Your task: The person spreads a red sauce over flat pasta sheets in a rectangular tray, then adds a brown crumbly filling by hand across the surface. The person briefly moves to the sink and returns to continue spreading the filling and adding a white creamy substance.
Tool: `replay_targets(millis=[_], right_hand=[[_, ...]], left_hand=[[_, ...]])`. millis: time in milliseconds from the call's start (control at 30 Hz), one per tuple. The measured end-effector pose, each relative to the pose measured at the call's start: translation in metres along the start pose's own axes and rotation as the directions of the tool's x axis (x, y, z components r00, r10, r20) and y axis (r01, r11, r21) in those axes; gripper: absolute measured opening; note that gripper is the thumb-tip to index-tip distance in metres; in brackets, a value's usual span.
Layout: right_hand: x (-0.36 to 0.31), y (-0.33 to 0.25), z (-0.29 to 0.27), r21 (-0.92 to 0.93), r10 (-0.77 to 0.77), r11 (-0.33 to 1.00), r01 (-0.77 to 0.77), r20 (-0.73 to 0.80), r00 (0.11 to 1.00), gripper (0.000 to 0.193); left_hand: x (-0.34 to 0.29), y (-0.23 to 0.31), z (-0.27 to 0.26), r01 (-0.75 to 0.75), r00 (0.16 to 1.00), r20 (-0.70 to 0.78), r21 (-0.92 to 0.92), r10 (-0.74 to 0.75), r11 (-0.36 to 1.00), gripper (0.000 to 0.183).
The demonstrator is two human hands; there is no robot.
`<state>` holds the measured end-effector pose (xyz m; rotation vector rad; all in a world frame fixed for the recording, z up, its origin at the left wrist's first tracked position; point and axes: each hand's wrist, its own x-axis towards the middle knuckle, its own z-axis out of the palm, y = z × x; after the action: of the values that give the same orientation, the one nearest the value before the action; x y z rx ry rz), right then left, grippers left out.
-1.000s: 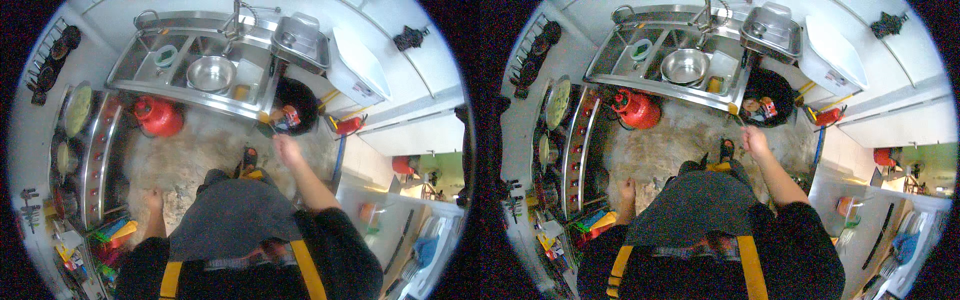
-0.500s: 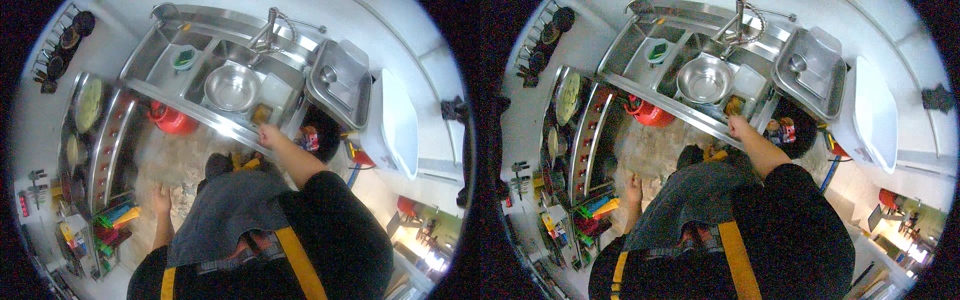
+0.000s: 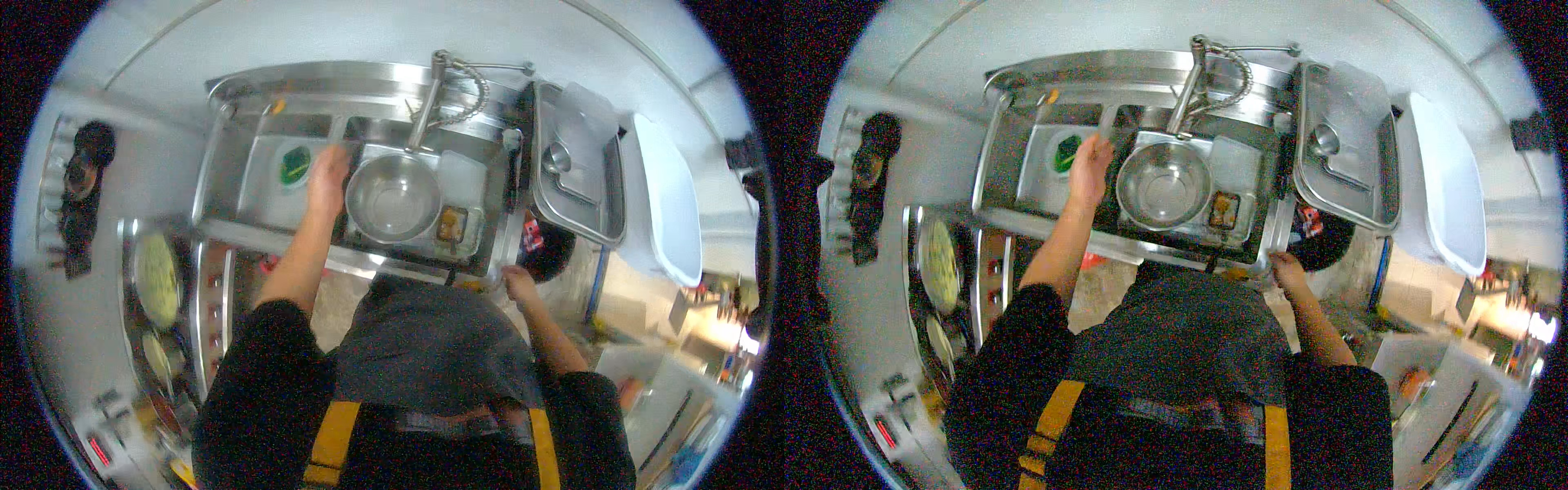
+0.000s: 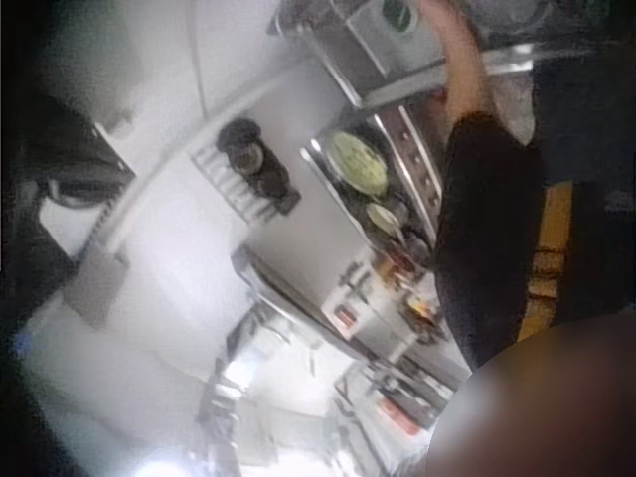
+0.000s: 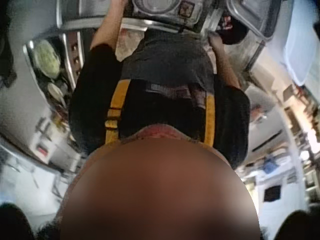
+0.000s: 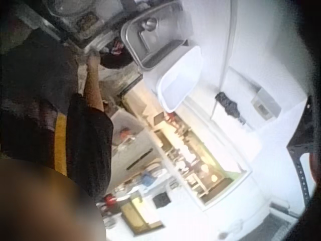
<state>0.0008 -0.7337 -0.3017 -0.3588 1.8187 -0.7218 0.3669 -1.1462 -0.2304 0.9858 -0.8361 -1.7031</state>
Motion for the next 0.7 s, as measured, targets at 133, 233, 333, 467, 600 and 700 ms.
replay_targets(millis=[133,233,333,467,600,700], right_hand=[[-0.059,0.028,0.019,0.256,0.110,0.966,-0.031,-0.300,0.948,0.024],[-0.100,0.053,0.053,0.344,0.196,0.936,-0.067,-0.355,0.914,0.027],[-0.144,0.075,0.102,0.212,0.234,0.964,-0.162,-0.381,0.894,0.034],[-0.184,0.095,0.155,0.087,0.267,0.963,-0.256,-0.467,0.843,0.039],[-0.197,0.109,0.176,0.144,0.333,0.942,-0.302,-0.489,0.806,0.040],[-0.201,0.117,0.180,0.128,0.376,0.923,-0.362,-0.491,0.786,0.040]], left_hand=[[0.133,-0.016,0.089,0.204,0.978,0.082,-0.163,-0.192,0.965,0.056],[0.176,-0.044,0.133,0.310,0.948,0.136,-0.196,-0.287,0.930,0.057],[0.197,-0.073,0.153,0.402,0.914,0.210,-0.346,-0.347,0.848,0.061],[0.203,-0.089,0.137,0.317,0.942,0.172,-0.172,-0.289,0.933,0.069],[0.184,-0.093,0.109,0.404,0.909,0.078,-0.404,-0.410,0.821,0.075],[0.150,-0.100,0.083,0.552,0.820,0.140,-0.448,-0.554,0.703,0.073]])
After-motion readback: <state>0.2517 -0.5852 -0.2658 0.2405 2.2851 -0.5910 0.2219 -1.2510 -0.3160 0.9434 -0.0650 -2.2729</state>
